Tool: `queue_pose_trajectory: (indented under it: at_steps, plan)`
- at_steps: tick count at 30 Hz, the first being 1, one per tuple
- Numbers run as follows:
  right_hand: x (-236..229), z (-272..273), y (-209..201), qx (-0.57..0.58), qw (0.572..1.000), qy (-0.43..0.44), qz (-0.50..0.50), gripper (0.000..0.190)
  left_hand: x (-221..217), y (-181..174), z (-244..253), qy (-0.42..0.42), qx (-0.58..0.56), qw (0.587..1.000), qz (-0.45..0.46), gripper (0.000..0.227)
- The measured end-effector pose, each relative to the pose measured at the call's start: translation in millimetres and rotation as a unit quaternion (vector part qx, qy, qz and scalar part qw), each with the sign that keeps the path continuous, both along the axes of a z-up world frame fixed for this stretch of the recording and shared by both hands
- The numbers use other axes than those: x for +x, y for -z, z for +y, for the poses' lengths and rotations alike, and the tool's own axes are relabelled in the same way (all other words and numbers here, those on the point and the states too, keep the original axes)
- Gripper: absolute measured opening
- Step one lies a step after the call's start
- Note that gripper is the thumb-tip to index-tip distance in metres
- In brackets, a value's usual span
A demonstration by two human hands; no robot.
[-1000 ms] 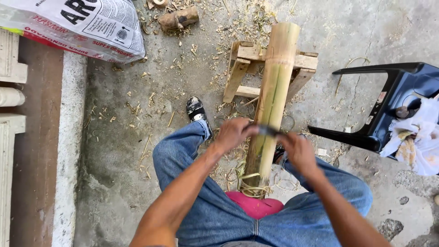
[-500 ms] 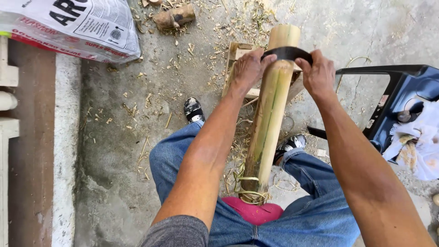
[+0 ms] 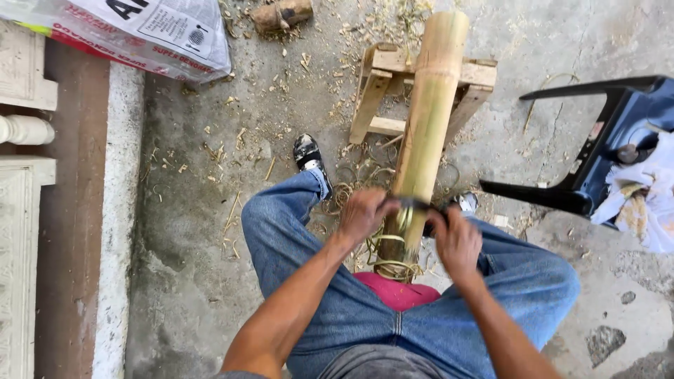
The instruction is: Stripping the outer layer of a bamboo pole using a curved blade.
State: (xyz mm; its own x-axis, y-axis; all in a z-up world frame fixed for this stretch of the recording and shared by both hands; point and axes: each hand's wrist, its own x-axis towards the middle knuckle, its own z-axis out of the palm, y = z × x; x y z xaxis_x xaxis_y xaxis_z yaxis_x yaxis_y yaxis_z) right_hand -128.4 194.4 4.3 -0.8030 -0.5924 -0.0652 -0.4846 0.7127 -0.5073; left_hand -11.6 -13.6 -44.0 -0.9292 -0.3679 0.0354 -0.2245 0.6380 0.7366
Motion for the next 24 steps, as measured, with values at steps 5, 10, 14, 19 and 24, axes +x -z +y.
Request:
queue_pose_trajectory:
  at_steps: [5,10,14,19,24]
  plan:
    - [45,43,0,0.157,0.964,-0.068,-0.205,0.044,52,-14,1,0.087,0.058,0.994,-0.041,0.052]
    - [-66,-30,-3,0.098,0.977,-0.058,-0.183,0.043,-35,17,-47,0.056,0.132,0.989,-0.048,0.043]
    - [-187,-114,9,0.109,0.986,-0.01,-0.127,0.038,-164,18,-106,-0.005,0.127,0.989,-0.078,0.039]
    - [-277,-157,35,0.016,0.996,-0.056,0.072,0.039,-258,18,-142,-0.083,0.078,0.993,-0.031,0.033]
    - [-242,-156,-1,0.025,0.999,-0.019,0.039,0.039,-238,7,-132,-0.084,0.068,0.993,-0.047,0.034]
